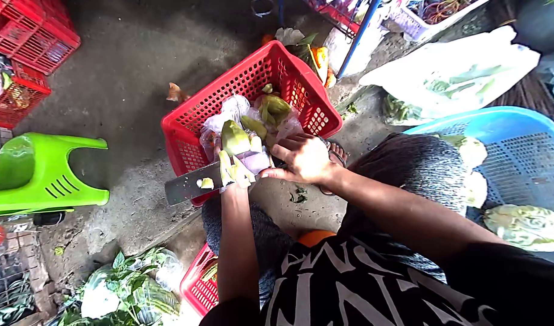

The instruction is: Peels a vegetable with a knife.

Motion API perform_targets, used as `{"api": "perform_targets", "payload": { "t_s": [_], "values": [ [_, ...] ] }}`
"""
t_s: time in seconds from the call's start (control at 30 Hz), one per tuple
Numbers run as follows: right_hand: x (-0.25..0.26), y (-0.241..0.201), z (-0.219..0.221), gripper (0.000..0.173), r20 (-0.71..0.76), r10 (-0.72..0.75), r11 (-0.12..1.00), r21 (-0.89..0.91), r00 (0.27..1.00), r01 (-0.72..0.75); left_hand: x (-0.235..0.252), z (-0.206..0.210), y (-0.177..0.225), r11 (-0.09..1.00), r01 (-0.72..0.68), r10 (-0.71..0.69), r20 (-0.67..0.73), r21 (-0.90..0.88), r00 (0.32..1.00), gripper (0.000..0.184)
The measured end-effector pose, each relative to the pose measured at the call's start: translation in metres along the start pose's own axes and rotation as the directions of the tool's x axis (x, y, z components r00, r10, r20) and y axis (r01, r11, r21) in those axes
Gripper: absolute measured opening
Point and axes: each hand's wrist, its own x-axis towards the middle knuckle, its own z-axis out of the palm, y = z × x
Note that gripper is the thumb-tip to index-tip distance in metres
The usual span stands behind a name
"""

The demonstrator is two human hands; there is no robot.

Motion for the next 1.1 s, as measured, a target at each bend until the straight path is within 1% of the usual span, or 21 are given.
{"api": "perform_targets", "payload": {
  "t_s": [0.13, 0.27, 0.33, 0.4, 0.43, 0.5, 0.53, 0.57, 0.6, 0.63, 0.67, 0.73, 0.8, 0.83, 0.87, 0.9, 0.93, 0.97, 1.0, 1.07, 1.1],
  "values": [
    [0.000, 0.003, 0.000, 0.075, -0.023, -0.016, 0.998, -0.057, 1.000, 0.015, -0.003, -0.001, 0.001, 1.000, 0.011, -0.011, -0.020, 0.023, 1.000, 0.044],
    [-0.001, 0.015, 0.001, 0.077, 0.005, 0.046, 0.999, -0.021, 0.999, -0.046, -0.008, 0.015, 0.003, 1.000, -0.031, 0.029, -0.244, -0.003, 0.969, 0.042],
    [0.001, 0.016, -0.002, 0.077, 0.033, 0.096, 0.995, 0.026, 0.995, -0.097, -0.006, 0.014, 0.004, 0.999, -0.034, 0.029, -0.251, -0.017, 0.968, 0.042],
    [0.002, 0.010, -0.008, 0.078, 0.080, 0.082, 0.996, 0.024, 0.993, -0.084, -0.008, 0.013, 0.004, 0.993, -0.035, 0.070, -0.338, 0.109, 0.939, 0.038],
    [0.003, 0.007, -0.009, 0.078, 0.082, 0.057, 0.998, 0.015, 0.995, -0.059, -0.010, 0.009, 0.004, 0.969, -0.041, 0.119, -0.312, 0.245, 0.943, 0.030],
    [0.003, 0.004, -0.010, 0.079, 0.064, 0.023, 1.000, 0.010, 0.998, -0.024, -0.009, -0.008, 0.004, 0.888, -0.117, 0.188, -0.117, 0.445, 0.975, 0.023],
    [0.003, 0.004, -0.009, 0.078, 0.056, 0.017, 1.000, 0.006, 0.998, -0.018, -0.006, -0.011, 0.007, 0.886, -0.169, 0.187, 0.001, 0.433, 0.982, 0.024],
    [0.003, 0.005, -0.009, 0.078, 0.045, 0.014, 1.000, -0.002, 0.999, -0.014, -0.006, -0.002, 0.015, 0.926, -0.156, 0.135, 0.083, 0.344, 0.987, 0.029],
    [0.003, 0.006, -0.009, 0.078, 0.034, 0.009, 1.000, -0.012, 0.999, -0.009, 0.001, 0.003, 0.020, 0.964, -0.143, 0.110, 0.152, 0.223, 0.982, 0.030],
    [0.003, 0.008, -0.010, 0.078, 0.030, 0.006, 1.000, -0.023, 1.000, -0.005, 0.008, 0.003, 0.022, 0.972, -0.163, 0.132, 0.182, 0.171, 0.975, 0.029],
    [0.004, 0.009, -0.011, 0.078, 0.025, -0.001, 0.999, -0.033, 1.000, 0.001, 0.013, -0.001, 0.021, 0.956, -0.221, 0.189, 0.175, 0.190, 0.966, 0.028],
    [0.004, 0.008, -0.013, 0.077, 0.019, -0.021, 0.998, -0.050, 1.000, 0.022, 0.021, -0.017, 0.014, 0.839, -0.355, 0.319, 0.157, 0.411, 0.935, 0.028],
    [0.005, 0.005, -0.011, 0.076, 0.013, -0.039, 0.998, -0.042, 0.999, 0.039, 0.009, -0.019, 0.001, 0.727, -0.292, 0.361, 0.017, 0.622, 0.933, 0.033],
    [0.006, 0.003, -0.009, 0.075, 0.009, -0.044, 0.999, -0.031, 0.999, 0.044, -0.002, -0.002, -0.002, 0.715, -0.235, 0.381, -0.085, 0.658, 0.921, 0.033],
    [0.007, 0.003, -0.008, 0.075, 0.005, -0.046, 0.999, -0.027, 0.999, 0.046, -0.010, 0.012, 0.002, 0.779, -0.191, 0.300, -0.088, 0.597, 0.950, 0.036],
    [0.007, 0.003, -0.006, 0.075, 0.003, -0.045, 0.999, -0.028, 0.999, 0.045, -0.008, 0.014, 0.006, 0.878, -0.183, 0.202, 0.005, 0.441, 0.979, 0.038],
    [0.007, 0.004, -0.003, 0.075, -0.001, -0.042, 0.998, -0.036, 0.999, 0.042, 0.003, 0.003, 0.006, 0.955, -0.162, 0.132, 0.131, 0.250, 0.983, 0.037],
    [0.007, 0.004, -0.001, 0.076, -0.006, -0.040, 0.998, -0.046, 0.999, 0.040, 0.010, -0.002, 0.006, 0.982, -0.123, 0.093, 0.203, 0.143, 0.975, 0.035],
    [0.007, 0.005, 0.001, 0.076, -0.008, -0.043, 0.998, -0.055, 0.999, 0.043, 0.011, -0.001, 0.006, 0.987, -0.108, 0.084, 0.192, 0.118, 0.978, 0.033],
    [0.006, 0.008, 0.004, 0.076, -0.004, -0.054, 0.998, -0.045, 0.999, 0.053, 0.004, 0.010, 0.008, 0.948, -0.175, 0.151, 0.109, 0.265, 0.982, 0.031],
    [0.005, 0.010, 0.005, 0.076, -0.003, -0.048, 0.999, -0.025, 0.999, 0.048, 0.005, 0.009, 0.009, 0.947, -0.171, 0.154, 0.084, 0.274, 0.985, 0.029]
  ]
}}
